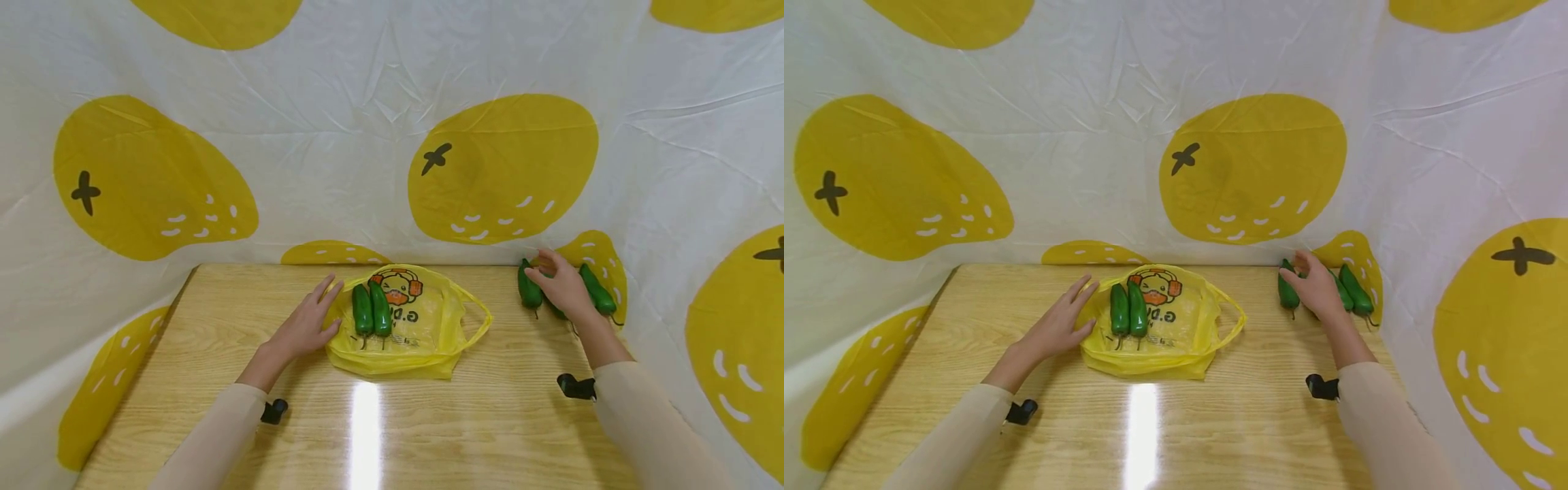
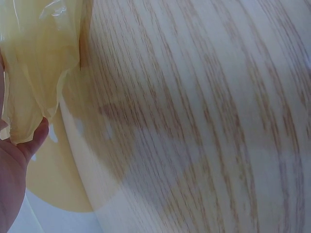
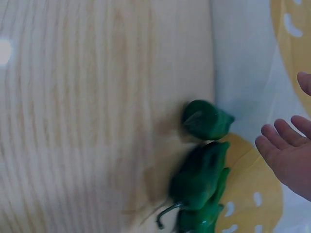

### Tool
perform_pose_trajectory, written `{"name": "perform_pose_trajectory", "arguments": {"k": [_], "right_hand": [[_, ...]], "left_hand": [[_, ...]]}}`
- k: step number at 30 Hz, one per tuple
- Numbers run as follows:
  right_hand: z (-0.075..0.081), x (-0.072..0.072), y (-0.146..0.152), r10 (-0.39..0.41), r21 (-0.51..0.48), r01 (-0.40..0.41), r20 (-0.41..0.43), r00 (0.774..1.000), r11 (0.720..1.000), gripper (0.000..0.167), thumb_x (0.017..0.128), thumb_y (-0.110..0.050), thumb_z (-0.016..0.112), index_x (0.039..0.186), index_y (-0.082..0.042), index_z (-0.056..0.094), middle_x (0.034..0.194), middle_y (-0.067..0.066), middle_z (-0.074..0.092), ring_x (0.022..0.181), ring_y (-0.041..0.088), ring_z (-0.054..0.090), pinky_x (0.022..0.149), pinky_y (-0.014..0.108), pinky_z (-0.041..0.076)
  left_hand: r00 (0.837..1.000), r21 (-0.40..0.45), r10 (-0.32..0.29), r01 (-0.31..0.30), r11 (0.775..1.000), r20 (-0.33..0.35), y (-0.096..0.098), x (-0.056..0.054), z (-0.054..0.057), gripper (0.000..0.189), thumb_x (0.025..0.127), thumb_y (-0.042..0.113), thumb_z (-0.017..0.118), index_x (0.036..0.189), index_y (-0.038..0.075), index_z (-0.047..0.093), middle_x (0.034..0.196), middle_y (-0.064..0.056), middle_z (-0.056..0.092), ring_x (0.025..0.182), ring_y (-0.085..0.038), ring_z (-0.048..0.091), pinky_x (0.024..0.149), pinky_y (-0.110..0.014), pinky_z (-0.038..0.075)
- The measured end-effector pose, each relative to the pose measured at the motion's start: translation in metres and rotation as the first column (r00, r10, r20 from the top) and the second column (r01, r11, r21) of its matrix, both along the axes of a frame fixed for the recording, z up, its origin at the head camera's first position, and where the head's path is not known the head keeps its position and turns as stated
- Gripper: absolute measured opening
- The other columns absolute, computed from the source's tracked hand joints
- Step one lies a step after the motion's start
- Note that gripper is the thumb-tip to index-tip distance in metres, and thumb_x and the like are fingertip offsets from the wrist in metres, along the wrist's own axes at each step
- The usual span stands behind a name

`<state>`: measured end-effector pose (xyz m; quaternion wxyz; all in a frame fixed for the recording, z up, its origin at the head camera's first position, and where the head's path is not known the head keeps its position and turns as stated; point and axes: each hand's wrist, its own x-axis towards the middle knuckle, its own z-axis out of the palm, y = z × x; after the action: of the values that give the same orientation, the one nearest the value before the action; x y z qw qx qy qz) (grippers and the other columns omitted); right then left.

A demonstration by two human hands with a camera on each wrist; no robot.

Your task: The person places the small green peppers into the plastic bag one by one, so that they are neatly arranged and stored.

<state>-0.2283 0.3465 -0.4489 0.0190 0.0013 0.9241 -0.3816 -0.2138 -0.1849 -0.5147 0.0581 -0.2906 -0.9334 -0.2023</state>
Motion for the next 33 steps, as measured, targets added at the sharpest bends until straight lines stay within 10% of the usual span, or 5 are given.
{"name": "perform_pose_trajectory", "arguments": {"k": [33], "right_hand": [[-0.061,-0.021,0.005,-0.071,0.152,0.06,0.072,0.995,0.987,0.068,0.106,-0.022,0.056,0.158,0.009,0.024,0.157,0.037,0.034,0.141,0.057,0.035,0.111,0.068,0.037]], "left_hand": [[1.0,-0.016,0.009,-0.009,1.0,0.005,-0.002,0.002,0.003,0.078,0.098,0.025,0.066,0.163,0.005,0.028,0.172,-0.017,0.014,0.141,-0.047,0.046,0.113,-0.06,0.043]]}}
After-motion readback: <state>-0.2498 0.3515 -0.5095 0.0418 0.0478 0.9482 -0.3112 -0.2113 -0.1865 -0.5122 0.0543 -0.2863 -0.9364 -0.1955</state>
